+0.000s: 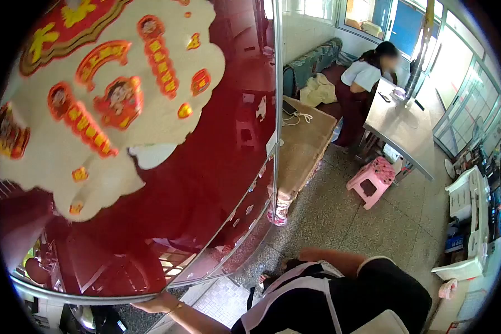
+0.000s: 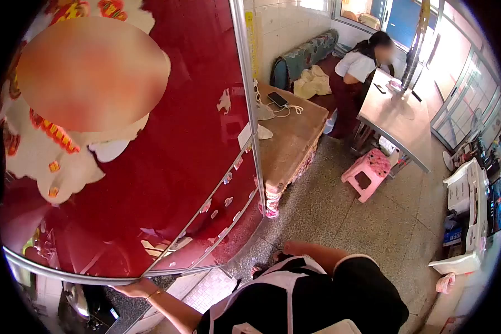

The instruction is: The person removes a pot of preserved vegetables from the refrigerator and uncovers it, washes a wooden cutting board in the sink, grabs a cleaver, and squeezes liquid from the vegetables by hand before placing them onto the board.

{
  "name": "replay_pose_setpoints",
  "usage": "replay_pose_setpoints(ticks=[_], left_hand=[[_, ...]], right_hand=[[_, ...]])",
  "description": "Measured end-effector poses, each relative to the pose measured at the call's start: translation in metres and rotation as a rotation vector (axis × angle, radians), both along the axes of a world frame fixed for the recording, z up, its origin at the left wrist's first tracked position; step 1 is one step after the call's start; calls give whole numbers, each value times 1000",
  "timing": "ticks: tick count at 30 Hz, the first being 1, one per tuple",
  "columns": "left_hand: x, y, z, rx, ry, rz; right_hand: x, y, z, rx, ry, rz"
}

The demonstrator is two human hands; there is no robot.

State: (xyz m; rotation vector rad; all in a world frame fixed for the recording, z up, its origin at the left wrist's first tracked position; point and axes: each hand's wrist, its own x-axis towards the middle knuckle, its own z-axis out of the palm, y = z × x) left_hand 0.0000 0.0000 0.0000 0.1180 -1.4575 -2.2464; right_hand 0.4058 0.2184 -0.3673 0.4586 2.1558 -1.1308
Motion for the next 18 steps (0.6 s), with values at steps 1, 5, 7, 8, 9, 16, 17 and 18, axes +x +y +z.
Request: replay_pose_setpoints(ticks=[1, 5, 7, 8, 9, 16, 17, 18], left_hand=[[8, 1, -5, -176, -56, 36], [-1, -27, -14, -625, 134, 121], [22, -25, -5, -723, 198, 173], [32, -26, 3, -652, 227, 164], [54, -30, 8, -591, 230, 145], [106, -72, -36, -1019, 287, 429], [126, -80, -41, -1017, 291, 434], [150, -85, -40, -876, 215, 306]], right_hand=[[11, 3, 6, 338, 393, 171], [-66, -19, 121, 65, 511, -361], [-48, -43, 149, 34, 466, -390], [-54, -49, 150, 11, 449, -421], [-42, -61, 150, 4, 455, -422], [23, -92, 189, -208, 512, -470], [41, -96, 188, -209, 518, -467], [58, -99, 192, -163, 582, -480]])
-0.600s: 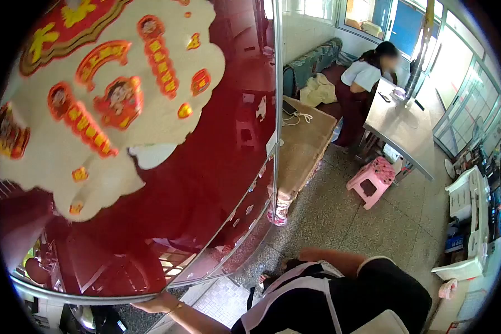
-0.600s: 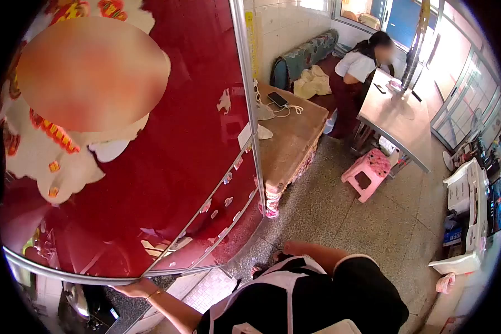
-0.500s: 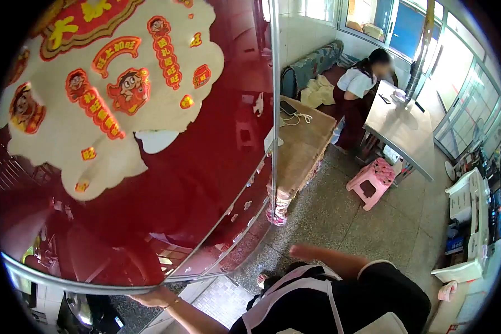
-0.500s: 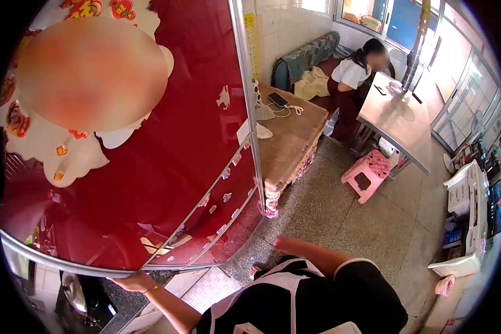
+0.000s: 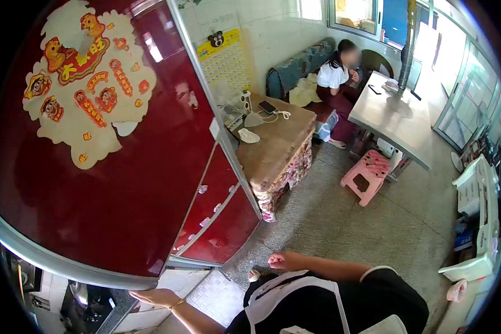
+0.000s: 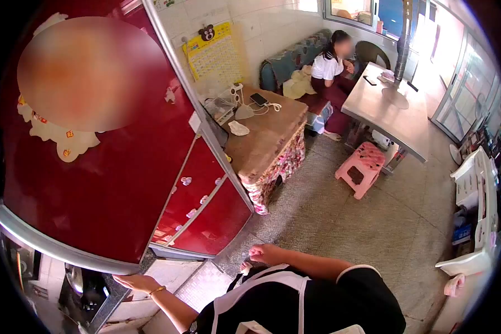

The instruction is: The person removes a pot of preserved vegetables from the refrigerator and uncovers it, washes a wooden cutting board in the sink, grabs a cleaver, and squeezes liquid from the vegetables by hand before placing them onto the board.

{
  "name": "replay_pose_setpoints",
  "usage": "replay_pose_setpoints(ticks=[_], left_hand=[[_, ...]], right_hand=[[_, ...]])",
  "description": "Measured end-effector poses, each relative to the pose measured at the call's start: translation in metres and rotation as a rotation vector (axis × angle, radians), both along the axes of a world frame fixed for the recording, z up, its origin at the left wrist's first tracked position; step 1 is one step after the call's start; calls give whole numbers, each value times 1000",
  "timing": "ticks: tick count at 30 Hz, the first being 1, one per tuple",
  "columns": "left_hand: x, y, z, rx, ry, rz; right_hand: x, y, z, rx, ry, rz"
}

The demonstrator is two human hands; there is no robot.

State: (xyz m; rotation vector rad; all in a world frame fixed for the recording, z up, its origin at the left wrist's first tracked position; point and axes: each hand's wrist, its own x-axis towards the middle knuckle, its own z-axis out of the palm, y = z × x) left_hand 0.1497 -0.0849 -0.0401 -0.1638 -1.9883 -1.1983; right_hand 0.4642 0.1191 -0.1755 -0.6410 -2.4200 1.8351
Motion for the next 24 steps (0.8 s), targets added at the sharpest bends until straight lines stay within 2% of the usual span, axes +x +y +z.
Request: replay_pose_setpoints(ticks=[2, 3, 5, 6, 7, 9, 10, 12, 13, 15, 16, 17, 18, 21, 24], left_hand=[[37, -1, 12, 293, -103, -155], [59, -4, 9, 303, -96, -154], [97, -16, 6, 408, -137, -329], [120, -8, 8, 447, -14, -270], [139, -10, 9, 442, -14, -270], [160, -3, 19, 328, -59, -423], [179, 8, 36, 338, -16, -463], [191, 2, 34, 199, 76, -589], [199, 3, 37, 173, 133, -643], [213, 7, 43, 153, 94, -676], [220, 12, 45, 265, 28, -726], [225, 14, 49, 260, 31, -759], [226, 16, 47, 257, 53, -788], [243, 17, 47, 181, 30, -784], [257, 18, 36, 216, -100, -862]], right_hand=[[17, -3, 9, 54, 143, -36], [28, -2, 15, 65, 149, -33], [47, -7, 28, 33, 258, -73], [58, -12, 43, 33, 286, -107], [69, -13, 67, 28, 287, -108], [76, -4, 114, 82, 384, -111], [80, -3, 119, 68, 468, -131], [94, -1, 137, 137, 558, -158], [98, -1, 143, 197, 646, -195], [109, 1, 144, 131, 639, -160], [115, 3, 148, 127, 719, -228], [121, 7, 150, 126, 798, -298], [126, 10, 151, 137, 781, -257], [132, 23, 150, 88, 929, -529], [130, 39, 162, -96, 1080, -618]])
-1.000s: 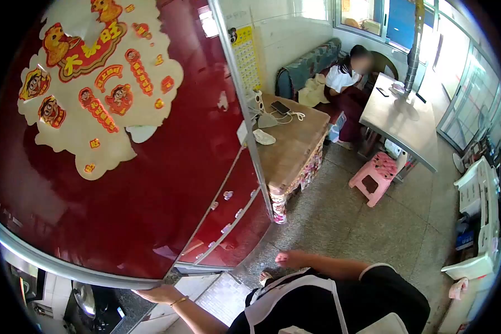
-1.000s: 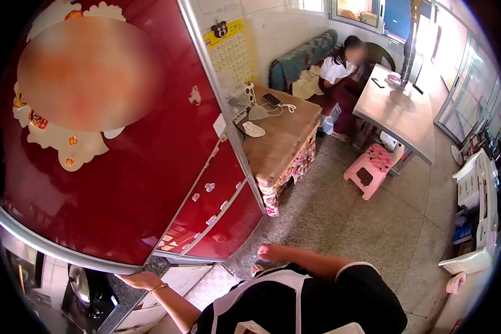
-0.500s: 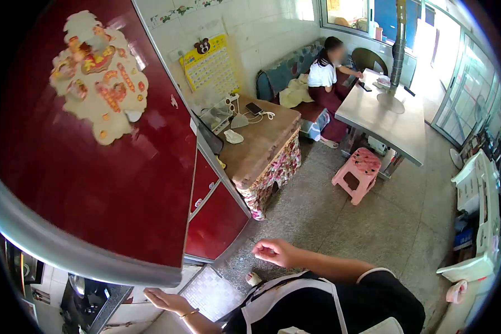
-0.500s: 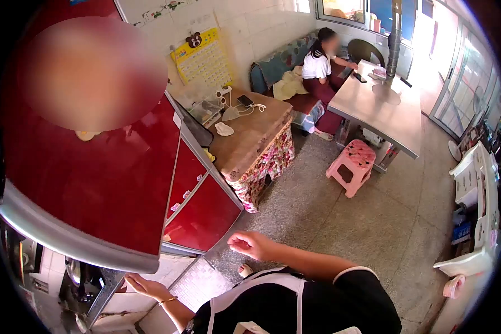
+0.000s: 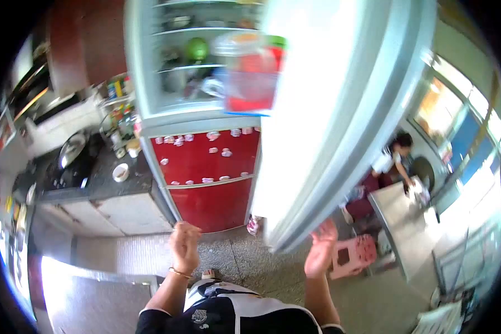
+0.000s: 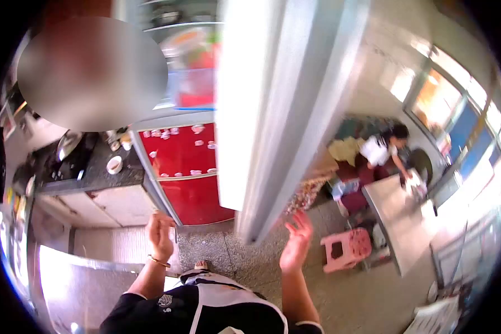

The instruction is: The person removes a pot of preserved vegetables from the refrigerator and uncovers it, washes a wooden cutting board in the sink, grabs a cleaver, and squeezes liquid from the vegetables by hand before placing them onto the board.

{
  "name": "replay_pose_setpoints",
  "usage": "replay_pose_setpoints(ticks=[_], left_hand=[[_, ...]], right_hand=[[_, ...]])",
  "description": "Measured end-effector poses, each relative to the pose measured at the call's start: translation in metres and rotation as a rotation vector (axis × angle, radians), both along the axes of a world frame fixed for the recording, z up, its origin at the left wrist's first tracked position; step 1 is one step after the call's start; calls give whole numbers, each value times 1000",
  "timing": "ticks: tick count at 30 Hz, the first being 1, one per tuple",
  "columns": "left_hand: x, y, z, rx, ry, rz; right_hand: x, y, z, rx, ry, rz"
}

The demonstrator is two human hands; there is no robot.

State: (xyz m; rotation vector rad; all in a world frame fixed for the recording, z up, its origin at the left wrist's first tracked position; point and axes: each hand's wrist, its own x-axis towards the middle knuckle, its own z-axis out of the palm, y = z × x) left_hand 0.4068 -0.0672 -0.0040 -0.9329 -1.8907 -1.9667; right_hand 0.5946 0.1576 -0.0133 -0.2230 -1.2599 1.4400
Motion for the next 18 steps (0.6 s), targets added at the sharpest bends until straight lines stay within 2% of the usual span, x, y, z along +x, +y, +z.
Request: replay_pose_setpoints(ticks=[3, 5, 7, 9, 11, 14, 18], left_hand=[[5, 2, -13, -91, 3, -39], [7, -1, -2, -166, 43, -70], [1, 2, -15, -150, 32, -97], [-2, 2, -18, -174, 18, -109], [-14, 3, -22, -193, 26, -132], [-38, 3, -30, -265, 56, -133], [-82, 0, -33, -325, 2, -98]], right_hand=[[6, 19, -15, -61, 51, -20], [13, 26, -23, -120, 67, 67], [6, 30, -10, -380, 303, -24], [6, 45, -4, -394, 300, -142], [1, 54, 14, -741, 594, 2], [-24, 73, 22, -804, 738, -126], [-33, 140, -4, -737, 877, -24]])
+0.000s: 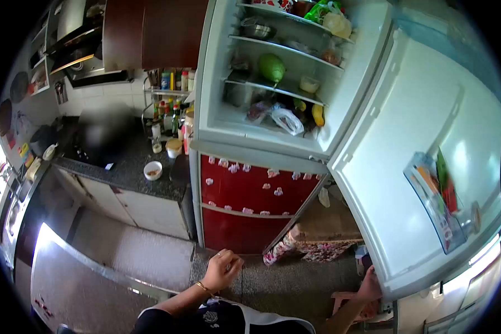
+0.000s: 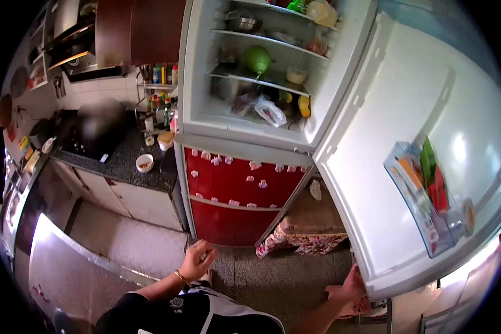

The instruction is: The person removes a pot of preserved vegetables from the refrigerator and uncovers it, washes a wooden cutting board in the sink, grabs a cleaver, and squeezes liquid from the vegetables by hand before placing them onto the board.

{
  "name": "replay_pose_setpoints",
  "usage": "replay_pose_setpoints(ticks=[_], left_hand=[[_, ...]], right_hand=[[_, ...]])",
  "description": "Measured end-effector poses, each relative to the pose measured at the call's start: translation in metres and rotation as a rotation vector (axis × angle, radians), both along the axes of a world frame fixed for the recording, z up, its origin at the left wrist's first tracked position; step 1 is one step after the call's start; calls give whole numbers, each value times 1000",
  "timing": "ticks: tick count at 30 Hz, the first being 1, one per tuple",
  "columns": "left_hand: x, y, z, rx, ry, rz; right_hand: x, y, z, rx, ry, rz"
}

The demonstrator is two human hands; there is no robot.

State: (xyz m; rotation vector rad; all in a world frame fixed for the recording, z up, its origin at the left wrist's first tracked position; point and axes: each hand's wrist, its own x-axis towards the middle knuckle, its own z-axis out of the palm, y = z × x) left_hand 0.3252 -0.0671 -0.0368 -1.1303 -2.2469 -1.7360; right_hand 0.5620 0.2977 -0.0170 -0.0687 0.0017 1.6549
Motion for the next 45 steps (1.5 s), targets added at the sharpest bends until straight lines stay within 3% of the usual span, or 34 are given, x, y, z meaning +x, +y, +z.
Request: replay_pose_setpoints(ticks=[4, 8, 9, 11, 13, 15, 16, 18, 19, 20, 21, 22, 23, 26, 29, 31, 37, 40, 41, 43, 45], left_hand=[[-58, 3, -9, 86, -98, 32], [-112, -6, -4, 1, -68, 57], [-123, -8, -5, -4, -55, 76], [-145, -15, -7, -13, -39, 90], [-159, -23, -16, 19, -40, 99], [-168, -35, -24, -24, -71, 106], [-172, -40, -31, -54, -70, 136], [-173, -42, -36, -57, -96, 205], [-172, -40, -41, -57, -92, 210], [-171, -41, -47, -13, -176, 223], [-169, -42, -52, 23, -259, 232], [-167, -42, -54, -61, -196, 261], [-165, -40, -51, -63, -157, 247], [-157, -29, -34, -139, 28, 215], [-147, -19, -30, -116, 132, 222], [-139, -13, -33, -146, 173, 324], [-137, 0, -31, -235, 63, 472], [-147, 14, -28, -227, 87, 407], [-151, 18, -30, -229, 64, 353], [-162, 25, -36, -209, 140, 315], [-169, 34, -28, -176, 184, 257]], right_hand=[[-22, 65, -16, 199, 16, -53], [-32, 116, -20, 342, -59, -155], [-32, 134, -28, 430, -301, -336], [-32, 143, -19, 227, -209, -349], [-47, 141, -14, 178, -121, -297], [-57, 164, -48, 390, -78, -152], [-80, 172, -73, 548, -87, 164], [-195, 43, -4, 392, -831, 113], [-231, 13, 11, 487, -985, 329], [-263, -9, 34, 803, -1055, 471], [-298, -19, 48, 989, -1232, 423], [-331, -23, 62, 1286, -1218, 358], [-361, -38, 94, 1558, -1359, 106], [-448, -40, 142, 2078, -1389, -638], [-521, -13, 136, 2090, -1490, -801], [-555, 3, 132, 2072, -1809, -883], [-564, 13, 152, 2148, -1635, -853], [-546, 9, 163, 1926, -1281, -430], [-532, 6, 172, 1925, -1281, -428], [-507, 5, 188, 1674, -1122, 209], [-487, 20, 200, 1489, -1166, 316]])
